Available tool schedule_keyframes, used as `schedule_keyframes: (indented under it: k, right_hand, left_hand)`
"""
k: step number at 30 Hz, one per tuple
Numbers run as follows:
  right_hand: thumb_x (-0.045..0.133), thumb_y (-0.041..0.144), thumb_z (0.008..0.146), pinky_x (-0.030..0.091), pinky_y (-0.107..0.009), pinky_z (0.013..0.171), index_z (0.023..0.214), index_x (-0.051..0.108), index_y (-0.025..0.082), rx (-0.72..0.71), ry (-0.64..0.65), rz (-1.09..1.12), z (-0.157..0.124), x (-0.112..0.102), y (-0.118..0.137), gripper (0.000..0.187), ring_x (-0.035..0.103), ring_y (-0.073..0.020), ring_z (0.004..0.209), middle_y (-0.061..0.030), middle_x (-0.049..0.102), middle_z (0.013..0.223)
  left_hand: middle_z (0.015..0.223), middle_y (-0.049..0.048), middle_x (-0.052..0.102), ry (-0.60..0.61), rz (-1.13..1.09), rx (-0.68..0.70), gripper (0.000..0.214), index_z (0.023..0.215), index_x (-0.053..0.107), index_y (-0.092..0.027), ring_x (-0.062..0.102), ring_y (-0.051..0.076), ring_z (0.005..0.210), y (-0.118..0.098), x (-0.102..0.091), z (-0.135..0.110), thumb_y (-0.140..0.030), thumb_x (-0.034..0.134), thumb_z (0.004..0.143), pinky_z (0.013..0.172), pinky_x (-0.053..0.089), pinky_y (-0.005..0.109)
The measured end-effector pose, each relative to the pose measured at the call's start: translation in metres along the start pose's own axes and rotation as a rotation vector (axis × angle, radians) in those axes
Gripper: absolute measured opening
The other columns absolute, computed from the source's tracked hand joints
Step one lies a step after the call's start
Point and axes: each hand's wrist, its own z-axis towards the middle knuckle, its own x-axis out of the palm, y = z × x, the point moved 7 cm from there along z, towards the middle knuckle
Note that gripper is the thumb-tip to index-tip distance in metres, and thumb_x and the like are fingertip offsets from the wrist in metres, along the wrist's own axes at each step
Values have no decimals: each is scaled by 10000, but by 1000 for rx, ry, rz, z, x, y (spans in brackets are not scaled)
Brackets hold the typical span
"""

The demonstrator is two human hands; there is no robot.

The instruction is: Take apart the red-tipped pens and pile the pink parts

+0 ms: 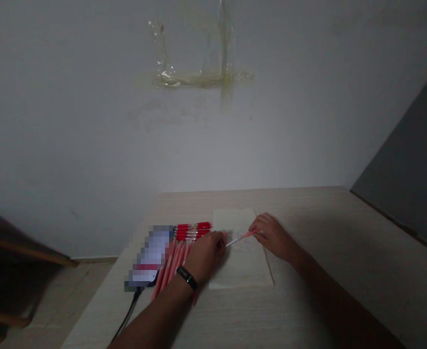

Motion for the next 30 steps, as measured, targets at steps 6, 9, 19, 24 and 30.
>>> schedule_keyframes:
  k: [6,9,19,24,30]
  right_hand:
    - [621,121,883,424,-373,843,923,641,198,4,-5,1,1,-1,2,89,532,-229,947,-55,629,931]
    - [626,124,878,425,-370,844,915,642,201,0,-8,12,1,0,1,87,536,-228,955,-52,631,933]
    - [623,154,902,308,-464,1053,937,661,231,-20,77,66,2,10,29,92,559,-217,985,-20,656,930]
    - [620,186,923,412,-369,907,970,667,227,-75,146,120,2,20,46,78,542,-220,980,-34,654,941]
    - [583,260,966,420,-365,895,1012,672,228,-84,115,169,2,19,46,104,540,-216,976,-42,650,941]
  left_hand:
    - [846,23,688,-6,12,36,88,812,646,-194,597,148,736,1,2,0,-154,575,845,647,341,244]
    - [842,23,687,-10,18,43,107,819,651,-197,603,152,751,0,2,0,-147,561,848,645,345,242]
    - [866,36,692,33,-45,80,141,858,673,-189,600,157,771,-10,0,0,-106,573,805,664,373,238]
    - [856,25,681,42,-129,117,177,924,664,-196,590,157,778,-13,1,1,-115,599,781,660,382,228]
    - [866,24,675,64,-163,108,167,924,652,-198,584,166,802,-18,-3,-1,-131,626,773,672,389,236]
